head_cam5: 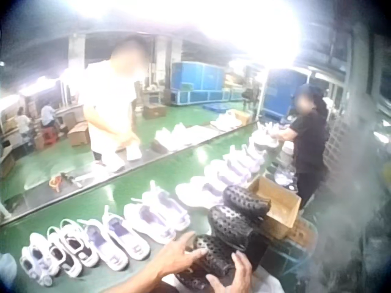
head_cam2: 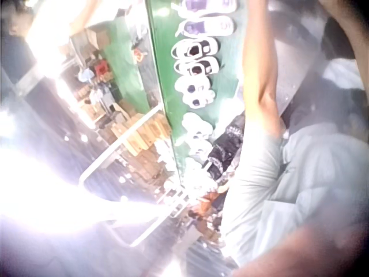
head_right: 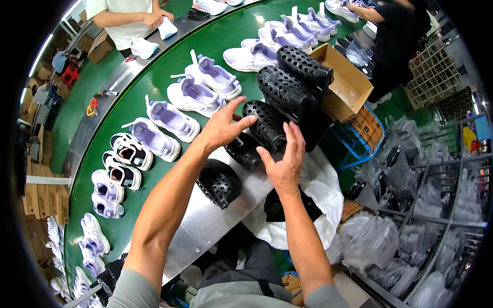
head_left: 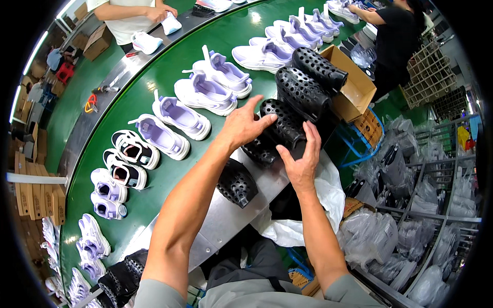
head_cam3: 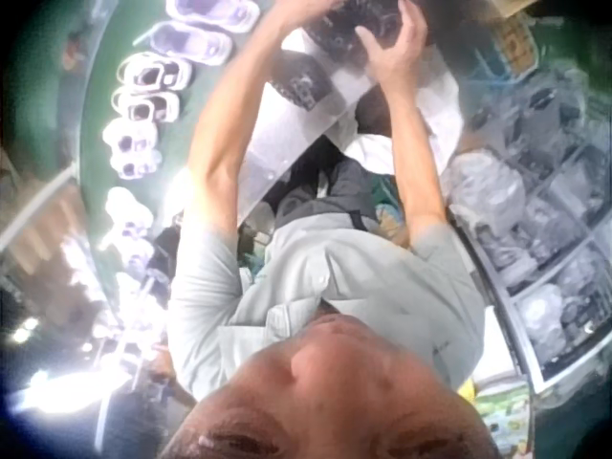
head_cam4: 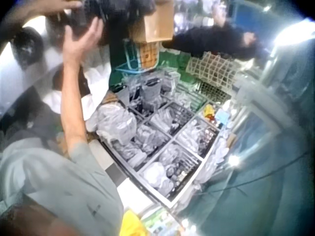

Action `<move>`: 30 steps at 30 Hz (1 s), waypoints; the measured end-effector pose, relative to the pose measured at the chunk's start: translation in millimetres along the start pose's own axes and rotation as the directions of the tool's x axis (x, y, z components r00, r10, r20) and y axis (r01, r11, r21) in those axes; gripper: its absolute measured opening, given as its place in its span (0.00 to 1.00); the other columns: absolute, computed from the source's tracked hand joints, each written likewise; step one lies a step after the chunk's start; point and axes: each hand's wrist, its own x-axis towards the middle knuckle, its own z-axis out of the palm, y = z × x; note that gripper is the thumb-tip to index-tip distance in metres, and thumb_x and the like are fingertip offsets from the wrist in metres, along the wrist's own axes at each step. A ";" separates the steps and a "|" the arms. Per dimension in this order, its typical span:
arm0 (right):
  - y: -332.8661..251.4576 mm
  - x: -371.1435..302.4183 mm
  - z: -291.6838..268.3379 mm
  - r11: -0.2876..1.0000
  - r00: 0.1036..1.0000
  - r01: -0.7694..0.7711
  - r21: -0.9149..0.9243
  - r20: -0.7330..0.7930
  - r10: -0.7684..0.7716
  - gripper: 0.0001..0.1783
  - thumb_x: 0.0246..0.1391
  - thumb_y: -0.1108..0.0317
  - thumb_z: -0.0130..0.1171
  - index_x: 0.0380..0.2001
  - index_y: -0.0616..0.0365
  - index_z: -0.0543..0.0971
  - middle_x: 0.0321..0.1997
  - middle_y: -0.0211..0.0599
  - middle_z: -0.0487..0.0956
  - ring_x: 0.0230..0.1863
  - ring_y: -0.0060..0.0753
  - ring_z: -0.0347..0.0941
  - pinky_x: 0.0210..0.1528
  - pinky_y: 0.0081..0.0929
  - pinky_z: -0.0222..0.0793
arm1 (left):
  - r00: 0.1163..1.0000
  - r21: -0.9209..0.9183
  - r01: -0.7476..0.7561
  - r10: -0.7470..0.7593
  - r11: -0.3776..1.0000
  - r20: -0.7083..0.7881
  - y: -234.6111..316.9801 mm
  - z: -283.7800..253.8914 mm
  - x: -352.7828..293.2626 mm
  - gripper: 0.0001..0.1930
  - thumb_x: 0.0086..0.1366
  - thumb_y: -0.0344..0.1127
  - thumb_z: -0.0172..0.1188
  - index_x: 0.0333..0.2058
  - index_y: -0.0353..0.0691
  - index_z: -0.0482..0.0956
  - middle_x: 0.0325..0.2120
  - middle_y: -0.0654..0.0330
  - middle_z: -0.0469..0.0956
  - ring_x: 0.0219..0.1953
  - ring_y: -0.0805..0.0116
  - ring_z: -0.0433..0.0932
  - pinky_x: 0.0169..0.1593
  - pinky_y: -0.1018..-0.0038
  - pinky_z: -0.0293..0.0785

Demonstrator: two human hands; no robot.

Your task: The person takes black shoe soles from a bag, places them on a metal stand, and inserts them into white and purple shoes on a conveyor belt, pressing the soles into place and smoothing the shoe material around them.

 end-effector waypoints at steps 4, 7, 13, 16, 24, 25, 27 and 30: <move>-5.6 3.2 -6.3 0.997 0.998 0.053 -0.056 -0.027 -0.054 0.48 0.47 0.57 0.76 0.67 0.62 0.64 0.68 0.54 0.66 0.67 0.59 0.62 0.69 0.49 0.58 | 0.954 0.197 -0.025 0.083 0.980 -0.289 18.2 -15.5 -22.0 0.35 0.61 0.50 0.68 0.60 0.33 0.71 0.49 0.36 0.79 0.53 0.38 0.78 0.57 0.53 0.74; 3.8 -9.5 -46.3 0.997 0.991 -0.062 0.055 -0.113 0.068 0.37 0.55 0.58 0.70 0.63 0.63 0.69 0.65 0.51 0.71 0.65 0.50 0.66 0.68 0.42 0.59 | 0.634 0.331 -0.379 0.503 0.864 -0.587 40.3 -11.8 -73.6 0.18 0.62 0.32 0.66 0.50 0.35 0.78 0.35 0.49 0.80 0.36 0.47 0.76 0.43 0.58 0.74; 176.4 -193.1 -82.1 0.618 0.618 -0.779 -0.106 0.036 0.785 0.08 0.62 0.67 0.60 0.35 0.60 0.82 0.34 0.34 0.83 0.38 0.28 0.78 0.45 0.29 0.73 | 0.898 -0.183 -0.375 0.405 0.909 0.170 43.1 110.9 -237.0 0.15 0.56 0.26 0.67 0.43 0.34 0.80 0.31 0.55 0.79 0.34 0.53 0.78 0.35 0.63 0.77; 245.2 -354.6 -67.4 0.645 0.565 -0.702 -0.302 0.316 0.762 0.06 0.51 0.80 0.56 0.31 0.62 0.82 0.29 0.43 0.83 0.34 0.39 0.80 0.42 0.34 0.75 | 0.903 -0.132 -0.258 0.288 0.957 0.319 -13.8 207.0 -261.5 0.19 0.58 0.28 0.66 0.49 0.34 0.78 0.43 0.49 0.78 0.46 0.48 0.77 0.51 0.60 0.75; 318.2 -431.6 -79.8 -0.085 -0.171 -0.920 -0.384 0.198 0.965 0.06 0.53 0.70 0.59 0.29 0.63 0.81 0.23 0.52 0.83 0.20 0.44 0.82 0.32 0.37 0.80 | 0.650 0.011 0.085 -0.064 0.996 0.757 -74.0 293.0 -261.7 0.22 0.64 0.36 0.64 0.55 0.36 0.75 0.47 0.45 0.79 0.50 0.42 0.77 0.55 0.58 0.74; 330.6 -423.5 -81.3 -0.024 -0.058 -0.964 -0.265 0.121 0.991 0.04 0.53 0.73 0.60 0.28 0.63 0.80 0.23 0.51 0.82 0.24 0.50 0.82 0.33 0.42 0.79 | 0.637 0.015 0.091 -0.070 0.996 0.768 -75.7 297.0 -261.8 0.22 0.64 0.36 0.64 0.55 0.36 0.75 0.47 0.45 0.79 0.50 0.42 0.77 0.55 0.58 0.74; 348.1 -410.2 -85.1 0.601 0.639 -0.562 -0.568 0.164 0.752 0.12 0.50 0.71 0.66 0.40 0.59 0.81 0.39 0.53 0.83 0.46 0.61 0.78 0.50 0.51 0.73 | 0.677 0.045 0.097 -0.099 0.994 0.729 -76.8 303.1 -260.9 0.21 0.63 0.35 0.64 0.54 0.36 0.76 0.44 0.45 0.80 0.47 0.43 0.78 0.53 0.59 0.75; 338.2 -342.0 -71.4 0.488 0.478 -0.350 -0.800 0.295 0.827 0.42 0.48 0.63 0.74 0.65 0.55 0.67 0.58 0.53 0.75 0.59 0.57 0.71 0.60 0.54 0.67 | 0.681 0.066 0.145 -0.148 0.987 0.717 -81.7 318.0 -259.6 0.19 0.63 0.33 0.64 0.52 0.35 0.76 0.42 0.46 0.80 0.46 0.44 0.78 0.51 0.58 0.76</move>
